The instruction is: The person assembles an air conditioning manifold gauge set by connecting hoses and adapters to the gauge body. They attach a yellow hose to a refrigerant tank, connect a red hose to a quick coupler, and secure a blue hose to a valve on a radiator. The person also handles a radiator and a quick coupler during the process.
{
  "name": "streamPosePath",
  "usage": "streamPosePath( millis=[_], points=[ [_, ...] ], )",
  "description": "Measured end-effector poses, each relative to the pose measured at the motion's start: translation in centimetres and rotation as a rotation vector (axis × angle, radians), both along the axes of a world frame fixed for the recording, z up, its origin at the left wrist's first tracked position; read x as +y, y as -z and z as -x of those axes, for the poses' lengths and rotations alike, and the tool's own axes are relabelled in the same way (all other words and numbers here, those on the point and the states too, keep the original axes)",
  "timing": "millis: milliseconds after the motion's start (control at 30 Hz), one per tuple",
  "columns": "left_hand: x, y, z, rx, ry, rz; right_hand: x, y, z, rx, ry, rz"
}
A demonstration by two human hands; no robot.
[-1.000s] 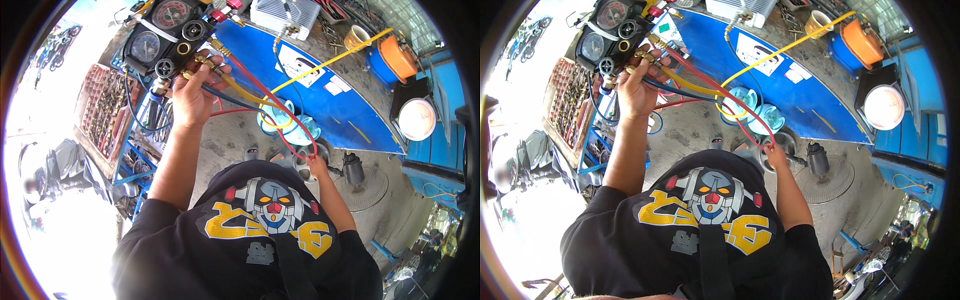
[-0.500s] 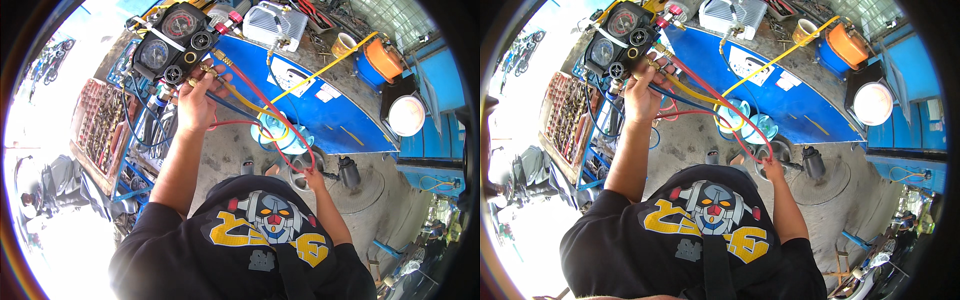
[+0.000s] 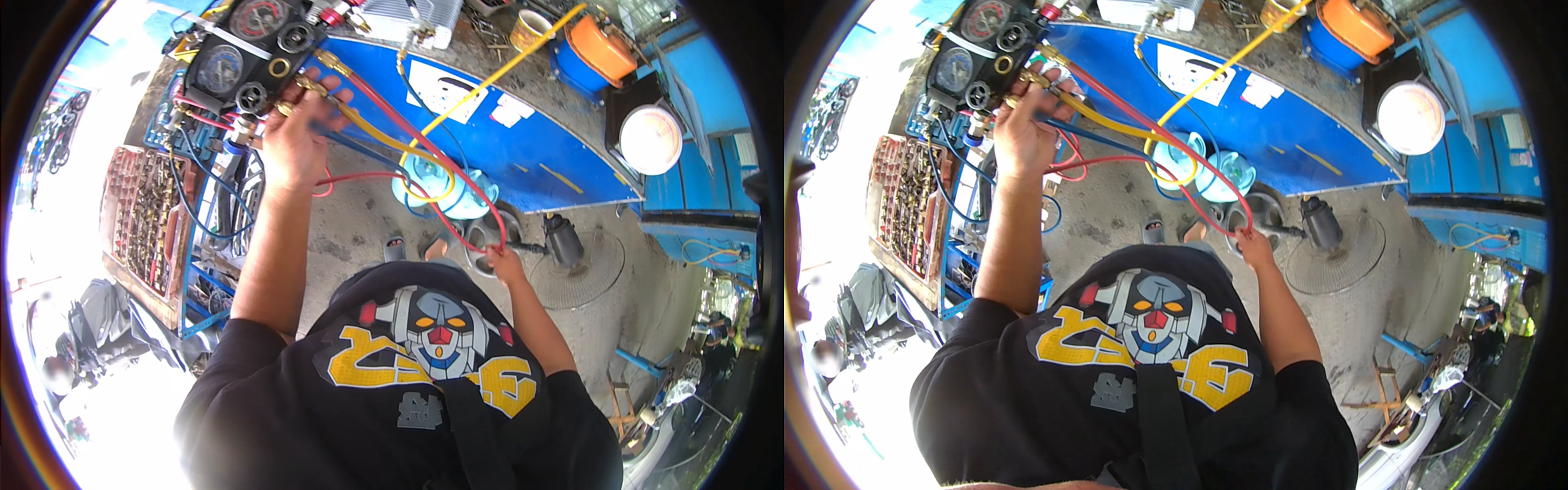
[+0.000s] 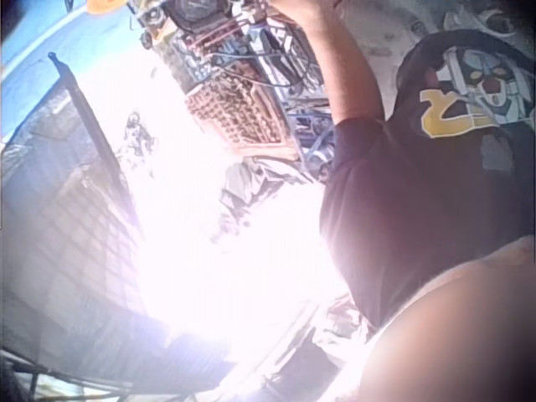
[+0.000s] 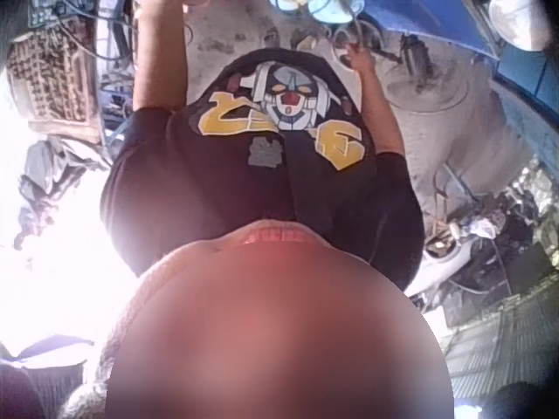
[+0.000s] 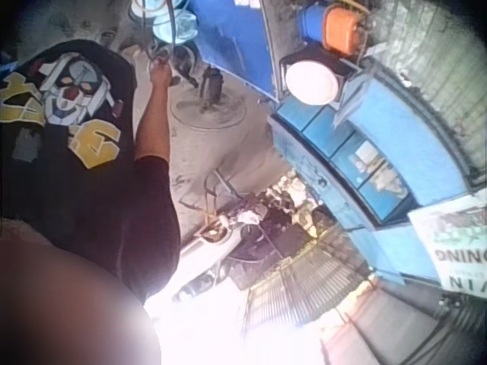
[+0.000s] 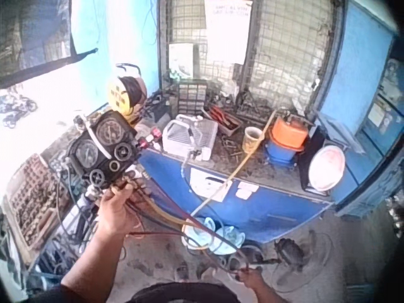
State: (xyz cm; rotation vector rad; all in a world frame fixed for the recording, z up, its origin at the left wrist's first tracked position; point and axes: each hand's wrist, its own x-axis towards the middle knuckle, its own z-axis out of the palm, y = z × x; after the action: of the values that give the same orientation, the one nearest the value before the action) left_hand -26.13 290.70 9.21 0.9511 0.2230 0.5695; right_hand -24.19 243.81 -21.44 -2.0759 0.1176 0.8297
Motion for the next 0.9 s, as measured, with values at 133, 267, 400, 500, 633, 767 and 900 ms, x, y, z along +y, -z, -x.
streamPosePath(
  millis=[133, 267, 400, 500, 633, 767, 900],
  points=[
    [0.5, 0.2, -0.7, -0.039, -0.024, -0.052, -0.1, -1.1, -1.5, -0.102, 0.207, -0.101],
    [1.0, 0.4, -1.2, -0.032, -0.055, -0.073, -0.5, -3.4, -3.9, -0.211, 0.401, -0.181],
    [1.0, 0.6, -1.5, 0.058, -0.117, -0.201, -0.8, -5.3, -5.7, -0.261, 0.501, -0.251],
    [0.9, 0.9, -2.1, 0.097, -0.132, -0.123, -1.0, -5.9, -6.5, -0.361, 0.489, -0.101],
    [0.6, 1.4, -2.6, 0.023, -0.073, -0.058, -1.2, -5.9, -6.3, -0.326, 0.512, -0.147],
    [0.4, 1.7, -2.9, 0.027, -0.027, -0.038, -1.7, -4.9, -5.9, -0.290, 0.507, -0.106],
    [-0.4, 1.4, -3.3, 0.052, -0.009, -0.057, -2.5, -3.5, -5.5, -0.287, 0.449, -0.070]
  ],
)
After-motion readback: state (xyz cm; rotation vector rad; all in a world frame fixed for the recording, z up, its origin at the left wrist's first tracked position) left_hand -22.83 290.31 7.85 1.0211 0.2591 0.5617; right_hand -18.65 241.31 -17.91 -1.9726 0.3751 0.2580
